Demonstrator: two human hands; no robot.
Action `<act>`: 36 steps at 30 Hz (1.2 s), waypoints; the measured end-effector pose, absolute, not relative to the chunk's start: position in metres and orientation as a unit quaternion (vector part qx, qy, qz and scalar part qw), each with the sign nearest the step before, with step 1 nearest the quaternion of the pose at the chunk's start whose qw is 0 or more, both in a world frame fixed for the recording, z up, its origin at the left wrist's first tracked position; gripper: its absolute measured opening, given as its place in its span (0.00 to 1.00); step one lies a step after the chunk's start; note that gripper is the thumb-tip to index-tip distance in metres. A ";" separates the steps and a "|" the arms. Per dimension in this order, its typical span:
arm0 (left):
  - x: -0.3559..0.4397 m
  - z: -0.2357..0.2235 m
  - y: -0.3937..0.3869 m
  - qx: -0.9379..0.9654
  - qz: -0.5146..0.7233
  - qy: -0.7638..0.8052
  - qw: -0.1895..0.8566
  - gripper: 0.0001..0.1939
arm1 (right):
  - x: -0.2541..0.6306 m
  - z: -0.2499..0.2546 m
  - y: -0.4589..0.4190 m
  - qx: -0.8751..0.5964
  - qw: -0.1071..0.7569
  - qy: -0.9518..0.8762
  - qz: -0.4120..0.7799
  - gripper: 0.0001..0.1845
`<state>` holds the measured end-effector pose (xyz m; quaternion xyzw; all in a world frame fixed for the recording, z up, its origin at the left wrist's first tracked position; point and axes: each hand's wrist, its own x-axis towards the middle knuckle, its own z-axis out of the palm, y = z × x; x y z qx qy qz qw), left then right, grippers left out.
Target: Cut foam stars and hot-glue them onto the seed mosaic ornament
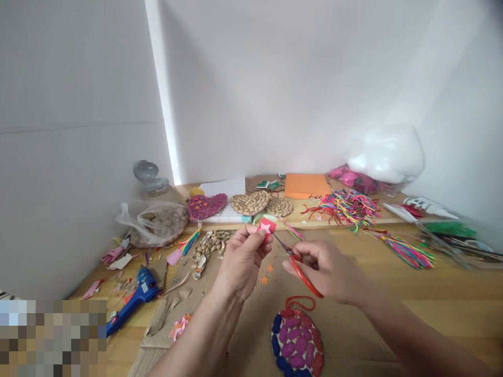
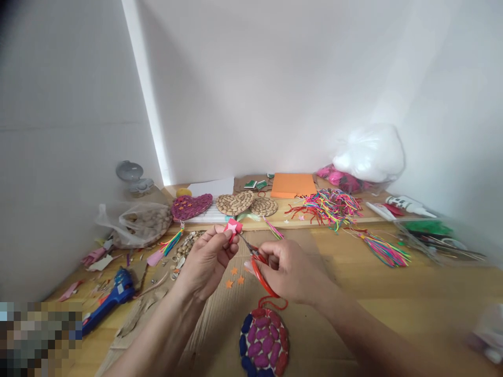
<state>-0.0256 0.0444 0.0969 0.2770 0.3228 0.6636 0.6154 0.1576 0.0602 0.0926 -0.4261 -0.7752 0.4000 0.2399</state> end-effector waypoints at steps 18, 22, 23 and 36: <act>-0.024 0.107 0.038 0.249 0.684 0.310 0.611 0.13 | 0.141 0.095 0.045 -0.361 0.299 -0.731 0.496 0.18; -0.021 0.109 0.034 0.237 0.692 0.309 0.607 0.14 | 0.136 0.096 0.038 -0.358 0.322 -0.716 0.505 0.17; -0.021 0.109 0.033 0.235 0.693 0.308 0.607 0.14 | 0.136 0.095 0.036 -0.365 0.329 -0.710 0.504 0.16; 0.003 0.086 0.015 0.354 0.691 0.346 0.526 0.09 | 0.125 0.100 0.030 -0.333 0.515 -0.498 0.612 0.12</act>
